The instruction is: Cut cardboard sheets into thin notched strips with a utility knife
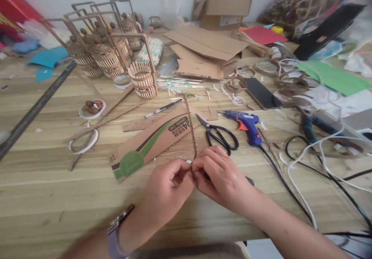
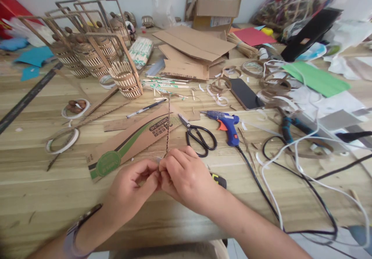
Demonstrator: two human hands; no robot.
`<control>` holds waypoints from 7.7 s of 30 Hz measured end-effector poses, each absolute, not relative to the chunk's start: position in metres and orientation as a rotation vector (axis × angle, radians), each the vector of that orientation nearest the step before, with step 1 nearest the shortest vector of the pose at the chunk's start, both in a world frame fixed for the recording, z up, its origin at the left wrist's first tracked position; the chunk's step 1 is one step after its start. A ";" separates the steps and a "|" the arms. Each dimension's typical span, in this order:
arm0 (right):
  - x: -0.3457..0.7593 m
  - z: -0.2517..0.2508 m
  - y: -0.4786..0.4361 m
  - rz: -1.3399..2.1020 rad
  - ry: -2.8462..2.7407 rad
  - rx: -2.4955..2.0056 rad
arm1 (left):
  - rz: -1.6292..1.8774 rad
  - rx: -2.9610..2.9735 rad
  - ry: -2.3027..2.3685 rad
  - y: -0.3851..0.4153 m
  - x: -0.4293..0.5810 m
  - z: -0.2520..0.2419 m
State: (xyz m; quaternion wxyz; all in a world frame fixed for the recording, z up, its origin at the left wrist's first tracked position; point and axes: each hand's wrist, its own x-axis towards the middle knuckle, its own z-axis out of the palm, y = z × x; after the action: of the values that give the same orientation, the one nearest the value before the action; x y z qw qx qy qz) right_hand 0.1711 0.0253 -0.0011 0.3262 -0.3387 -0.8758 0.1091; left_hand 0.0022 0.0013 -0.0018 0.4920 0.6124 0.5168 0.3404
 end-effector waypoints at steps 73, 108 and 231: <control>0.167 0.001 0.022 0.309 -1.997 -0.995 | 0.829 1.010 1.129 0.009 0.005 -0.004; 0.171 -0.002 0.020 0.250 -2.042 -1.078 | 0.837 0.942 0.972 0.009 0.006 -0.005; 0.171 -0.003 0.021 0.220 -2.058 -0.991 | 0.830 0.997 0.909 0.012 0.003 -0.011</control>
State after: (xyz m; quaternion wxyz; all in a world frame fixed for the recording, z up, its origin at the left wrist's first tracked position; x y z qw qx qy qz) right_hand 0.1711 0.0214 -0.0027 0.4110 -0.3937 -0.8176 0.0872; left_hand 0.0034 0.0121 -0.0111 0.7023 0.4482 0.4085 0.3729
